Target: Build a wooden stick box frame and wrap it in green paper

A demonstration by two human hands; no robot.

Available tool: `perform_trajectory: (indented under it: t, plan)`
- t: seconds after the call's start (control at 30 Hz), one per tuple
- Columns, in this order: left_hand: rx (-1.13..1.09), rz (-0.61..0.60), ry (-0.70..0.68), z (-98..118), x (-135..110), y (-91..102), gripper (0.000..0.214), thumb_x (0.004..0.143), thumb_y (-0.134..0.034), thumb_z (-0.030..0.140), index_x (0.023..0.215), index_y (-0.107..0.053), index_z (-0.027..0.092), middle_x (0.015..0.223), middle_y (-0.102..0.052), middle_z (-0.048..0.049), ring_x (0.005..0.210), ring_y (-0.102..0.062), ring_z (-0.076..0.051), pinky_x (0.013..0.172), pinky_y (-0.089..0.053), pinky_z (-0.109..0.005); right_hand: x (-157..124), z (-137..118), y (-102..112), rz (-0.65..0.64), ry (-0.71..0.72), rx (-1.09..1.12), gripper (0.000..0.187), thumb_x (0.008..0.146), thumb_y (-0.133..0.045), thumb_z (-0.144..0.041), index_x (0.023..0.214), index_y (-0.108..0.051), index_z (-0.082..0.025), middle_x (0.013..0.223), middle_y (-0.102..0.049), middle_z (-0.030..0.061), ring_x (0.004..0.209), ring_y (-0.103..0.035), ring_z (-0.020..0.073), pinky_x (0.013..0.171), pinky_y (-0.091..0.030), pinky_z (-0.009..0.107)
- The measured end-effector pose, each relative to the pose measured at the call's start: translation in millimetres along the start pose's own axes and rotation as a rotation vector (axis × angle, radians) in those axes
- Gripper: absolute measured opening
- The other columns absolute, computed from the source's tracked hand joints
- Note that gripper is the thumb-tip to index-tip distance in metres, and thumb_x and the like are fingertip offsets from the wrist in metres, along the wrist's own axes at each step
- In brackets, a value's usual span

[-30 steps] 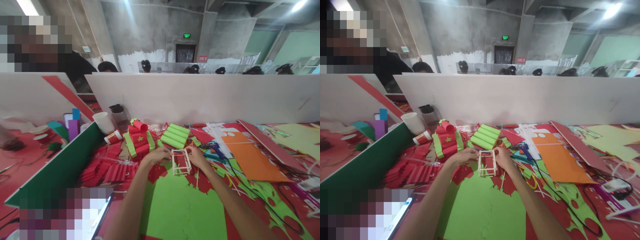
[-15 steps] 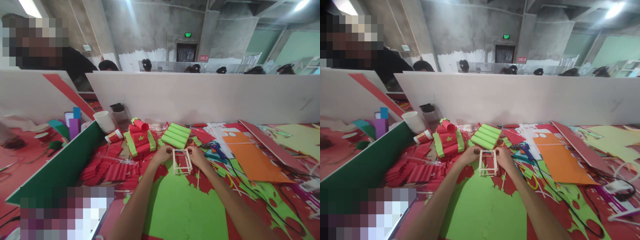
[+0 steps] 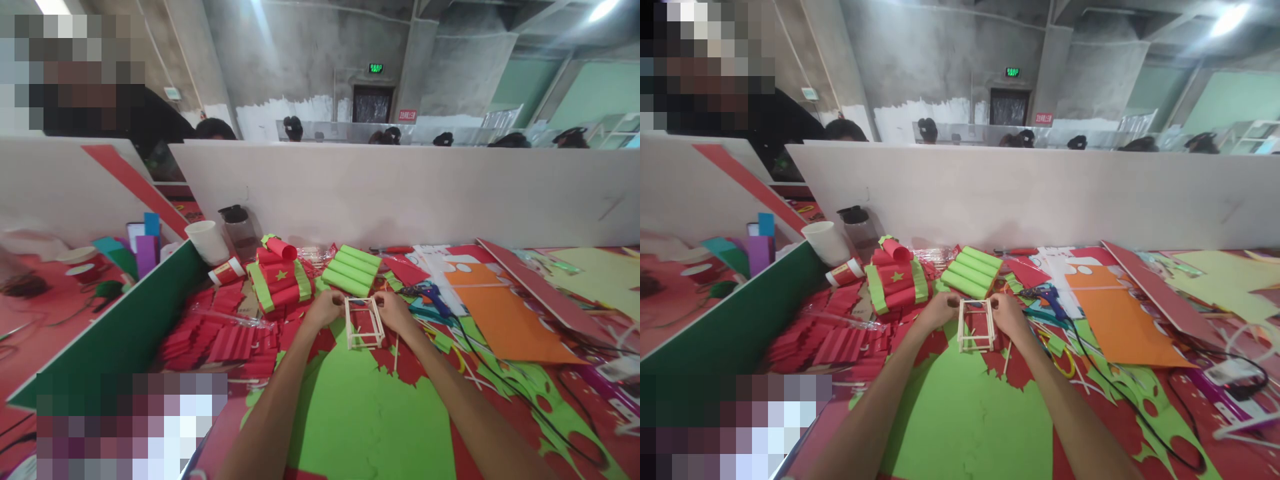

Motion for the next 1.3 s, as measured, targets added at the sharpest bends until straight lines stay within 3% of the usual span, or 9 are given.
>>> perform_trajectory:
  t: [0.37,0.67,0.77,0.93,1.1,1.3]
  plan:
    - [0.027,0.001,-0.018,-0.2,1.4,0.2,0.012,0.059,-0.063,0.018,0.069,-0.066,0.013,0.067,-0.065,-0.0012,0.061,-0.056,-0.014,0.059,-0.045,-0.024,-1.5,-4.8,1.5,-0.012,0.018,0.030,0.013,0.079,-0.058,-0.027,0.077,-0.067,-0.019,0.079,-0.072,0.0062,0.074,-0.065,0.0199,0.065,-0.043,0.026]
    - [0.050,0.004,-0.004,1.8,-1.0,0.9,0.012,0.060,-0.061,0.017,0.071,-0.066,0.014,0.068,-0.066,-0.0018,0.063,-0.057,-0.015,0.059,-0.044,-0.024,-6.2,7.5,4.1,-0.058,-0.004,0.167,0.018,0.080,-0.055,-0.017,0.096,-0.064,-0.017,0.092,-0.071,0.0078,0.080,-0.067,0.0179,0.071,-0.049,0.026]
    - [0.054,0.001,-0.001,2.2,-1.8,0.8,0.013,0.061,-0.059,0.017,0.071,-0.066,0.013,0.070,-0.066,-0.0021,0.062,-0.057,-0.014,0.058,-0.044,-0.024,-12.3,16.1,1.3,-0.158,-0.083,0.328,0.017,0.087,-0.048,-0.026,0.089,-0.062,-0.017,0.083,-0.071,0.0069,0.065,-0.066,0.0155,0.059,-0.051,0.024]
    - [0.053,0.004,-0.007,2.0,-0.7,0.9,0.012,0.059,-0.059,0.014,0.069,-0.065,0.013,0.066,-0.065,-0.0011,0.061,-0.056,-0.014,0.057,-0.042,-0.024,-23.5,11.2,-3.2,-0.336,-0.125,0.411,0.043,0.088,-0.044,-0.049,0.068,-0.060,-0.016,0.064,-0.066,0.0045,0.049,-0.058,0.0124,0.045,-0.046,0.021]
    - [0.047,-0.001,-0.018,5.3,-1.5,0.1,0.011,0.060,-0.059,0.017,0.068,-0.065,0.013,0.065,-0.064,-0.0011,0.059,-0.055,-0.014,0.057,-0.042,-0.024,-28.0,1.4,-0.7,-0.365,-0.049,0.388,0.035,0.079,-0.057,-0.049,0.074,-0.064,-0.016,0.063,-0.065,0.0014,0.048,-0.056,0.0124,0.046,-0.044,0.022]
    - [0.045,0.000,-0.018,4.4,-0.9,-0.1,0.013,0.058,-0.057,0.013,0.068,-0.065,0.012,0.063,-0.064,-0.0007,0.058,-0.054,-0.013,0.056,-0.041,-0.023,-27.8,2.5,-0.9,-0.367,-0.055,0.396,0.033,0.077,-0.059,-0.048,0.079,-0.067,-0.016,0.065,-0.065,0.0017,0.050,-0.056,0.0129,0.048,-0.044,0.022]
Point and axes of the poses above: each hand's wrist, its own x-axis towards the middle knuckle, its own y-axis out of the back of the hand, z = x × y, the point moved 10 cm from there along x, towards the middle knuckle
